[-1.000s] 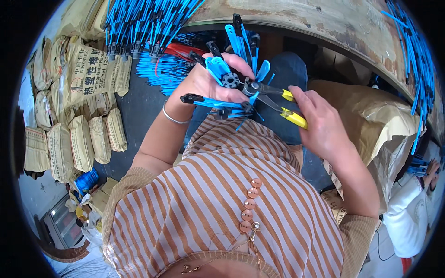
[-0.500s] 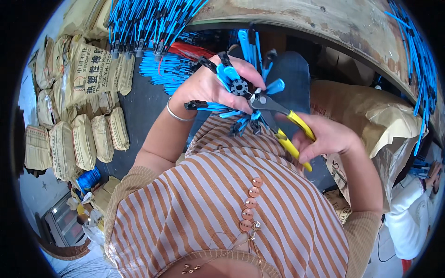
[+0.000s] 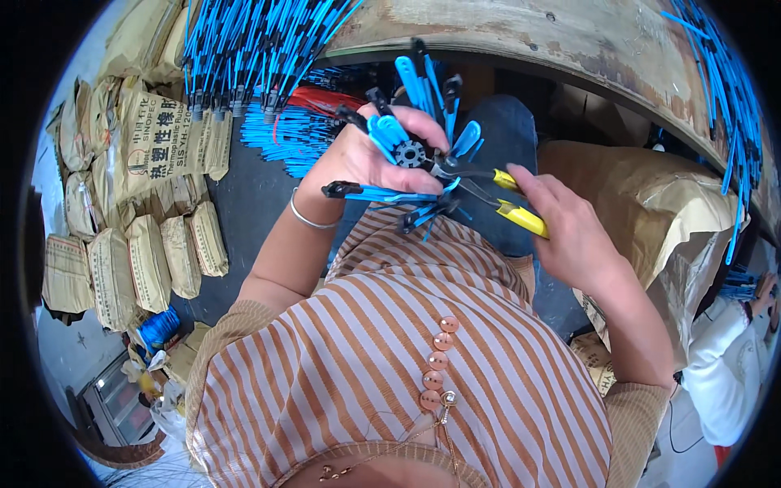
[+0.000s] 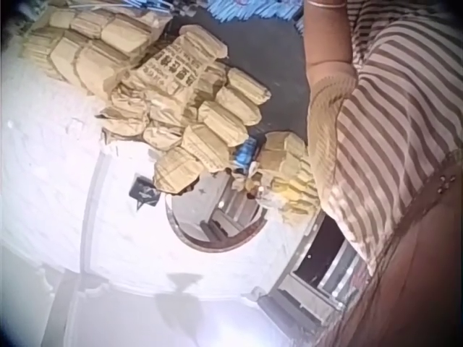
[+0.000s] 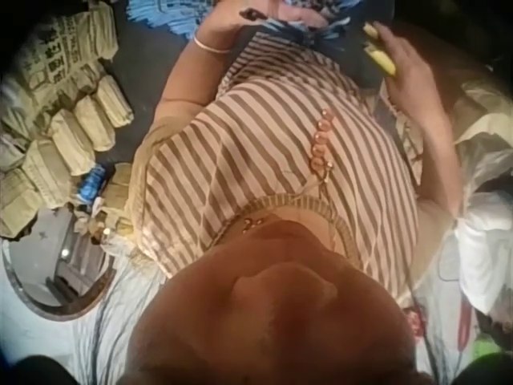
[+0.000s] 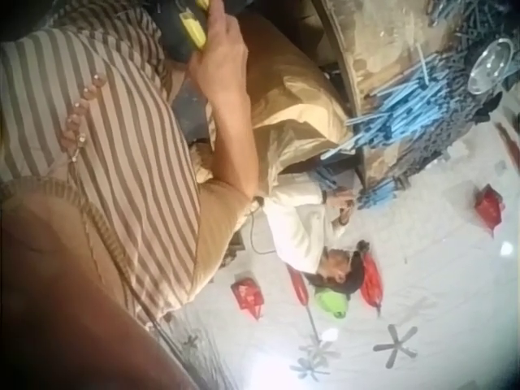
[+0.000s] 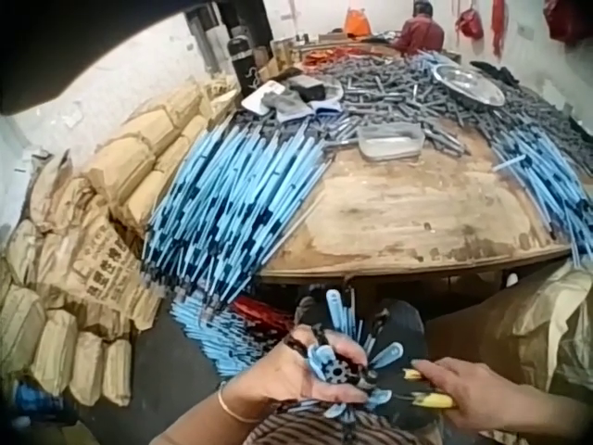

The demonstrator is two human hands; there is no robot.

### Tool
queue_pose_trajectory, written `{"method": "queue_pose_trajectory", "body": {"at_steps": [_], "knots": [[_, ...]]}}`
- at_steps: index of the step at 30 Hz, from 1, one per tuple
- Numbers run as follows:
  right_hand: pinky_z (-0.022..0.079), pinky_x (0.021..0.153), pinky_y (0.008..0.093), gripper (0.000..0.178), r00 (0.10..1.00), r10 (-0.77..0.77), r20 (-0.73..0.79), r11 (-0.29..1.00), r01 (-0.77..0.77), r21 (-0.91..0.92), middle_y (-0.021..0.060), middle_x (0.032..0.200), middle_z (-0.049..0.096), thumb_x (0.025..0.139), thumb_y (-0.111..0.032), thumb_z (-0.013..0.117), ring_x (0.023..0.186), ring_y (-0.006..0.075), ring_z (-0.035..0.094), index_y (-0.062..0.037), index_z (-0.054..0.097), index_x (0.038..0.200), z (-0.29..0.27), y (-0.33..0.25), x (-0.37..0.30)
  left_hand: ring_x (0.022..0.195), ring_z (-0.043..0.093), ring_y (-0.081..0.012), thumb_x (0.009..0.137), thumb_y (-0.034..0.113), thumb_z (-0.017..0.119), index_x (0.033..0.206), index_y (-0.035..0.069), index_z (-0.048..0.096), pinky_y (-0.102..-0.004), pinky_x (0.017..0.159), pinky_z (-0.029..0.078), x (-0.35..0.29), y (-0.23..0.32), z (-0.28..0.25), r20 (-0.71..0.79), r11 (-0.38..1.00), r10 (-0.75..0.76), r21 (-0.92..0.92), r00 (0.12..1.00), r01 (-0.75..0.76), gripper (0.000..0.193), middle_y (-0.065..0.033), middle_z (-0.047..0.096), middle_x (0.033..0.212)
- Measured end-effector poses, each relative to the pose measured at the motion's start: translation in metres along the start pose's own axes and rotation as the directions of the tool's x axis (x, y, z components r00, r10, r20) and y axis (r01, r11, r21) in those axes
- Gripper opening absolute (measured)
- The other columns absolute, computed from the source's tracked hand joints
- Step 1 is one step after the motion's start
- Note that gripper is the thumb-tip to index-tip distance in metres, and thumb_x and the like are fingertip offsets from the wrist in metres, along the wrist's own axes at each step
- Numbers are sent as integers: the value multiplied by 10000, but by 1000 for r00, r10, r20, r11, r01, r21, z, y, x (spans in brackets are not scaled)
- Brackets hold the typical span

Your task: Insert blue cables into a grey connector block and secure them using pliers.

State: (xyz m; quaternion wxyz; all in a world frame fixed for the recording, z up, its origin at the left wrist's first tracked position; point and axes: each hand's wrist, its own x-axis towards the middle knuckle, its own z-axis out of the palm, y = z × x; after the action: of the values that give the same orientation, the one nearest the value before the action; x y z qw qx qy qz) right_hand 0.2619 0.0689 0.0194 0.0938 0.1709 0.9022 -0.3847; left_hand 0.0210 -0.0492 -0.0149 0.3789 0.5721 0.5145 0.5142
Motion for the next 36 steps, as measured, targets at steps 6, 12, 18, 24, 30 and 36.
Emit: {"method": "queue_pose_trajectory", "body": {"at_steps": [6,12,18,24,30,36], "knots": [[495,726,351,700,700,234,675,615,-644,455,179,1066,572,641,117,618,822,253,592,10,399,1297,-36,-3,0,546,498,-122,560,80,833,812,6,669,-235,542,421,-6,5,-4,126,991,-42,-118,991,57,310,-33,624,660],[490,662,337,636,950,66,304,710,-259,655,172,994,607,644,132,612,736,247,581,23,439,1245,-21,8,2,622,565,-170,514,63,833,855,7,676,-264,605,463,-4,-4,-6,168,995,17,-98,986,0,380,-72,653,764],[487,617,318,563,988,-66,-142,948,107,300,149,935,626,675,110,609,671,223,576,14,479,1214,9,9,11,543,508,-124,547,73,838,803,18,673,-242,537,422,-7,-1,-4,-65,998,-30,-60,997,26,309,-25,623,666],[470,585,302,442,925,-132,-356,991,127,-38,123,877,633,731,78,588,626,198,570,1,539,1164,44,11,8,541,517,-130,551,73,840,796,24,669,-245,534,421,-9,-2,1,-134,1000,-21,11,991,23,302,-22,620,658],[399,499,250,215,996,40,-82,961,-15,278,63,704,602,810,29,540,538,137,513,20,598,1017,10,-5,0,536,518,-133,563,90,838,801,25,668,-248,531,420,-11,1,1,-89,1000,-11,-8,996,10,300,-27,624,659],[386,474,247,114,907,281,315,845,-389,367,41,627,576,830,-6,544,477,119,482,31,598,923,-41,-34,2,533,512,-128,582,107,830,810,14,668,-243,530,418,-11,-1,-3,80,997,49,-64,996,-44,295,-26,617,651]]}}
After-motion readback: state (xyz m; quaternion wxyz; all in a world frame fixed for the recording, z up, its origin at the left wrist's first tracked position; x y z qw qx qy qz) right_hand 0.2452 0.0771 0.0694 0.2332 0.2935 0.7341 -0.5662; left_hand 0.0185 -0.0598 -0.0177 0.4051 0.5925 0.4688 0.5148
